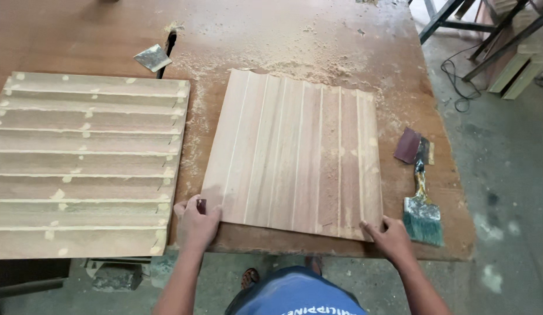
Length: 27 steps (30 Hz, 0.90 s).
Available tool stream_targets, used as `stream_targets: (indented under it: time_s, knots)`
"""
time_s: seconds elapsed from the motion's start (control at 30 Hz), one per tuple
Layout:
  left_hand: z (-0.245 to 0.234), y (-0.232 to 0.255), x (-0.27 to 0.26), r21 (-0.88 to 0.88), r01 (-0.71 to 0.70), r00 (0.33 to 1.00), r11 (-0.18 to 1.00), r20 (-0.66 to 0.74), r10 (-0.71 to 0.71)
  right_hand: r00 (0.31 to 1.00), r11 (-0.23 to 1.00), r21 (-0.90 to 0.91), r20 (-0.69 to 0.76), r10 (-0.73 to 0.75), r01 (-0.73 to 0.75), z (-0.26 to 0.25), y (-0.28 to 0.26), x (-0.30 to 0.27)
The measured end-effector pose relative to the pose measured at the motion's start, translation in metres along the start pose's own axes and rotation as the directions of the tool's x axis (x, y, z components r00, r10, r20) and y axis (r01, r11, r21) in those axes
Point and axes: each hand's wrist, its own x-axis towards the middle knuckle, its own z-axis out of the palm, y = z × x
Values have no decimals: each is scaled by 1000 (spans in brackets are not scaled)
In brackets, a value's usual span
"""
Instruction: The person sands a corrugated wooden board with a sanding block, moving it back and forth along the ridges. They then use a brush to sweep away the sawdust and flip the board over to continue sanding the other side.
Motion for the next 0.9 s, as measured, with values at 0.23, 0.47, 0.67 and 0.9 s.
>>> stream_targets:
  time_s: [0.23,0.47,0.67,0.9]
  knots:
    - [-31,9,-17,-90,-53,998,995,29,56,995,927,363,16,99,-98,1,18,-9]
    - [-142,53,-87,-195,-55,983,979,163,88,988,894,448,-142,56,14,-75,6,-81]
    - [-166,53,-108,-509,-263,952,820,4,308,944,677,711,-322,69,192,-114,-2,-124]
    - [-151,36,-103,-522,-482,872,704,-209,442,948,494,835,-312,64,241,-109,6,-129]
